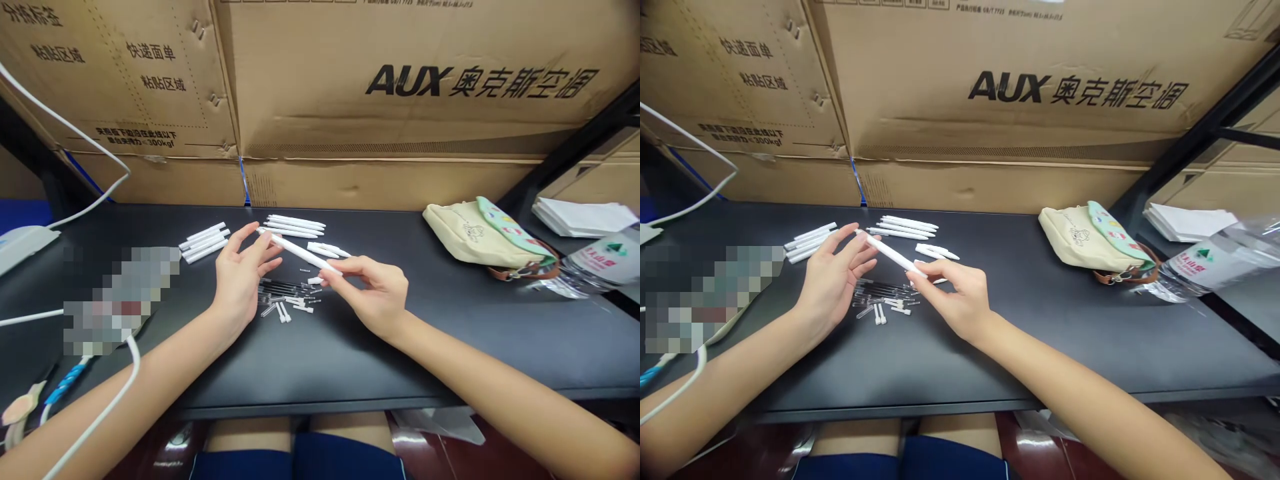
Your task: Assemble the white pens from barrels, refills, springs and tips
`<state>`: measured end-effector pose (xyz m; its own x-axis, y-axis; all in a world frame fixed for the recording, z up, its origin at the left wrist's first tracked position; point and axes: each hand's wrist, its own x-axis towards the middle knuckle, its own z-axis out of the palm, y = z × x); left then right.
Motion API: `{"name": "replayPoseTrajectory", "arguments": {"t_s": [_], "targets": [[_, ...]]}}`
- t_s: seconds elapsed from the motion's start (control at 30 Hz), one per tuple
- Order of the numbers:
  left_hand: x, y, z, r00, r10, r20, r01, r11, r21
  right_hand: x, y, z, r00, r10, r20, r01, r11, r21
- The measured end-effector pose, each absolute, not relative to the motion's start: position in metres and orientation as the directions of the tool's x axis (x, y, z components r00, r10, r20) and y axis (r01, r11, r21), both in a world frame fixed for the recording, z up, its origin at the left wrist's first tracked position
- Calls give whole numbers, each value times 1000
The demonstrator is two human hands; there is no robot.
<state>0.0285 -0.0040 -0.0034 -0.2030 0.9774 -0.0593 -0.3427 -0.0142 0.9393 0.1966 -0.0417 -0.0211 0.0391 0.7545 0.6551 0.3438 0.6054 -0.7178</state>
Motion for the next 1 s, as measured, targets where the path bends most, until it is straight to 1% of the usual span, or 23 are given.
{"name": "replayPoseTrajectory", "arguments": {"t_s": [0.1, 0.23, 0.4, 0.5, 0.67, 0.83, 1.0], "targets": [[29, -4, -3, -208, 976, -60, -346, -17, 938, 197, -41, -22, 40, 759, 650, 337, 602, -724], [28, -2, -4, -183, 979, -94, -364, 21, 931, 198, -41, -23, 28, 756, 654, 340, 608, -717], [27, -1, -3, -171, 983, -67, -383, -4, 924, 200, -41, -22, 38, 766, 641, 325, 597, -733], [26, 0, -4, -157, 983, -90, -399, 20, 917, 200, -41, -22, 32, 777, 629, 325, 587, -741], [25, 1, -5, -149, 986, -79, -418, 10, 908, 199, -40, -22, 31, 748, 663, 325, 620, -714], [25, 0, -5, -156, 985, -79, -412, 7, 911, 200, -36, -26, 23, 668, 744, 331, 697, -636], [25, 1, -6, -171, 984, -54, -409, -21, 912, 200, -35, -27, 12, 667, 745, 342, 698, -630]]}}
